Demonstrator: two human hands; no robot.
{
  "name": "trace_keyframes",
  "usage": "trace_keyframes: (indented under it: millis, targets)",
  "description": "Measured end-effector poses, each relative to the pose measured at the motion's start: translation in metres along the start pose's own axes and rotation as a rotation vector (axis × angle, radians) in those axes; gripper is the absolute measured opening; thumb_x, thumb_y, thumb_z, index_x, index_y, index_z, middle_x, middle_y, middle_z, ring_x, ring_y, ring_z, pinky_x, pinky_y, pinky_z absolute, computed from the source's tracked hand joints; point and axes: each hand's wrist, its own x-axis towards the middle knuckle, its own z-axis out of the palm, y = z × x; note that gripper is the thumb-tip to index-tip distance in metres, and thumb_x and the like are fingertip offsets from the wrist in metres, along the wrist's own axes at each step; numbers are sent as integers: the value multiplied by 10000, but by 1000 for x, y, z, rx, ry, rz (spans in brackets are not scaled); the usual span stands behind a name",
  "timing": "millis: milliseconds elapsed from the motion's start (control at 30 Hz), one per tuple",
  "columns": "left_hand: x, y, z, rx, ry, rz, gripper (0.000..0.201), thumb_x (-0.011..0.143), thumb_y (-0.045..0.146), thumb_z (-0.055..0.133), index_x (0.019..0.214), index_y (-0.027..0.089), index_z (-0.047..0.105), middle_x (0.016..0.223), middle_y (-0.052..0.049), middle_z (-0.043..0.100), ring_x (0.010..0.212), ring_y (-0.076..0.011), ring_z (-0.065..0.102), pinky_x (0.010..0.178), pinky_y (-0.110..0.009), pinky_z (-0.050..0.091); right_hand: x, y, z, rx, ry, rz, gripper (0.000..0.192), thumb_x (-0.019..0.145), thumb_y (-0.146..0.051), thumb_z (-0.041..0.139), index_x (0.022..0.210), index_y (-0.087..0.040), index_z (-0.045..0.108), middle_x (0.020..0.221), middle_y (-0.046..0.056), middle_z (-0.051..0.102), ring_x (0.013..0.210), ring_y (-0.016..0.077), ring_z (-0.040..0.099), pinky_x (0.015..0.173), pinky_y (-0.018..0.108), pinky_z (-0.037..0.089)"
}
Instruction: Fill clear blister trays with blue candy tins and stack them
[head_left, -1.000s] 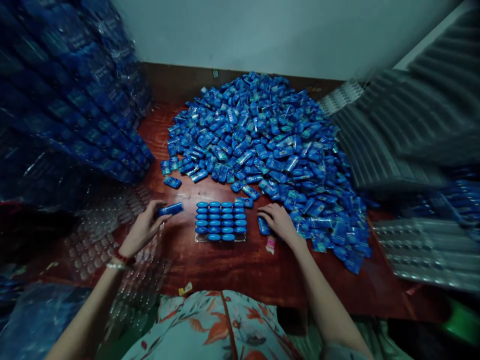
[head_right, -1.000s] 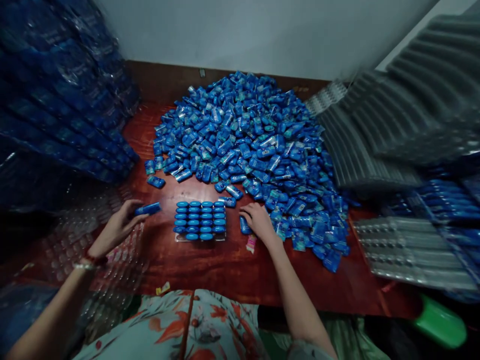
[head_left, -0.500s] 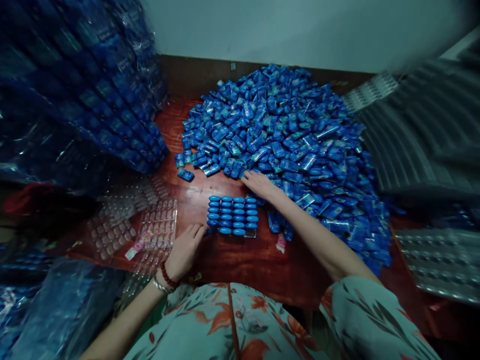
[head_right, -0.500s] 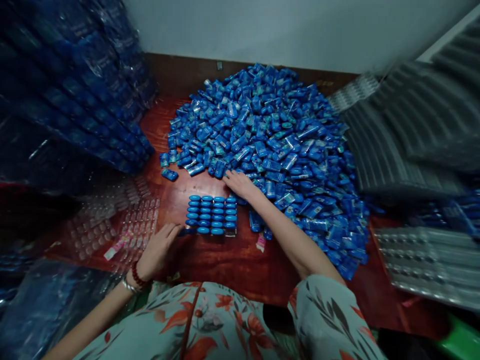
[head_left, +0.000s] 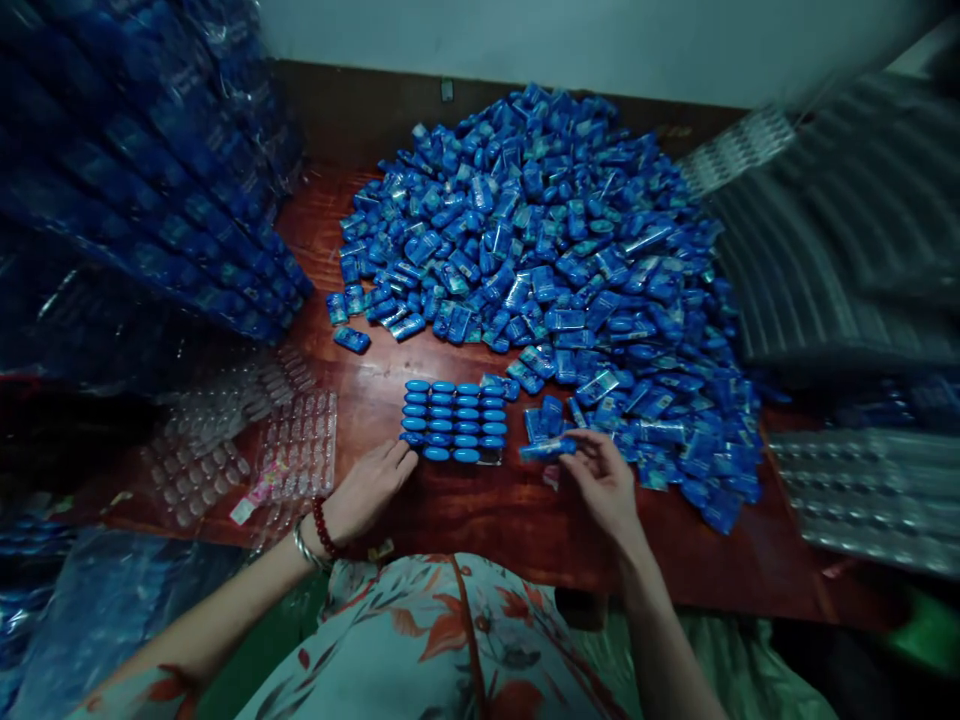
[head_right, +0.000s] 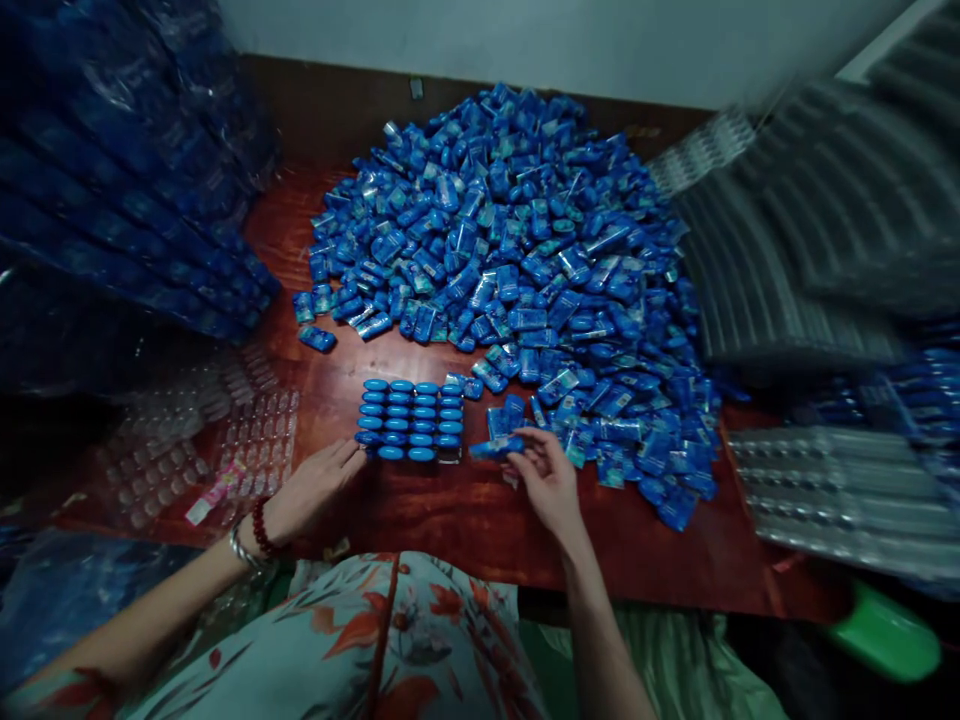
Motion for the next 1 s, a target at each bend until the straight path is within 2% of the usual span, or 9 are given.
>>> trace_keyframes:
  millis: [67, 133, 267, 400, 500, 667, 800, 900, 1000]
  targets:
    - [2, -3, -3, -14, -26, 8, 267, 799, -1, 349, 923, 173, 508, 980, -91, 557, 990, -219, 510, 868, -377, 450, -20, 6, 12, -70, -33, -65, 204, 805, -291, 594, 999, -231, 578, 895, 29, 664, 770, 170, 654, 684, 300, 548]
    - [4, -5, -7, -12, -58, 4, 268, 806, -3, 341, 934, 170, 501, 987, -87, 557, 979, -210, 518, 866, -372, 455, -29, 10, 26, -188, -78, -229, 202, 843, -235, 541, 1039, -228, 588, 966, 49, 664, 869, 178, 646, 768, 320, 539]
    - [6, -4, -17, 7, -109, -17, 295, 824, 2, 346, 1032, 164, 477, 1034, -82, 558, 965, -192, 531, 873, -355, 461, -26, -1, 42, -552, -280, -563, 376, 865, -75, 368, 1174, -187, 550, 1055, 110, 625, 965, 187, 609, 784, 333, 521]
    - [9, 7, -21, 75, -177, -29, 244, 845, 27, 368, 998, 162, 502, 1044, -88, 563, 963, -195, 543, 855, -350, 472, -12, -33, 42, -926, -597, -632, 391, 837, -26, 376, 1163, -152, 550, 946, 109, 620, 843, 192, 596, 674, 289, 497]
    - [13, 18, -16, 186, -260, -33, 192, 850, 46, 397, 952, 149, 521, 997, -95, 571, 922, -211, 552, 794, -352, 494, -5, -52, 44, -1049, -715, -610, 351, 834, -33, 418, 1132, -155, 560, 927, 100, 612, 828, 195, 590, 647, 271, 474]
    - [25, 26, -7, 325, -314, 35, 179, 866, 72, 382, 954, 122, 530, 958, -120, 574, 876, -238, 555, 716, -363, 506, -4, -60, 51, -1127, -750, -505, 343, 845, -52, 425, 1134, -181, 557, 973, 101, 613, 823, 180, 604, 614, 237, 436]
    - [30, 20, -5, 295, -284, -49, 220, 871, 60, 334, 974, 114, 520, 991, -140, 567, 912, -247, 556, 714, -363, 515, -8, -50, 54, -1165, -699, -410, 387, 862, -76, 406, 1204, -207, 532, 956, 92, 651, 736, 170, 639, 548, 227, 416]
    - [26, 14, -2, 155, -174, -160, 256, 864, 44, 325, 1037, 126, 495, 1043, -129, 563, 922, -211, 569, 760, -342, 516, -17, -27, 54, -1152, -628, -421, 453, 825, -45, 427, 1224, -230, 535, 908, 65, 689, 682, 167, 655, 524, 221, 420]
    - [18, 9, 10, -49, 56, -179, 289, 873, 87, 350, 1123, 166, 471, 1097, -98, 571, 973, -182, 569, 848, -322, 496, -21, 8, 55, -1022, -470, -539, 485, 800, -55, 434, 1203, -290, 564, 887, 38, 709, 674, 167, 667, 543, 227, 461]
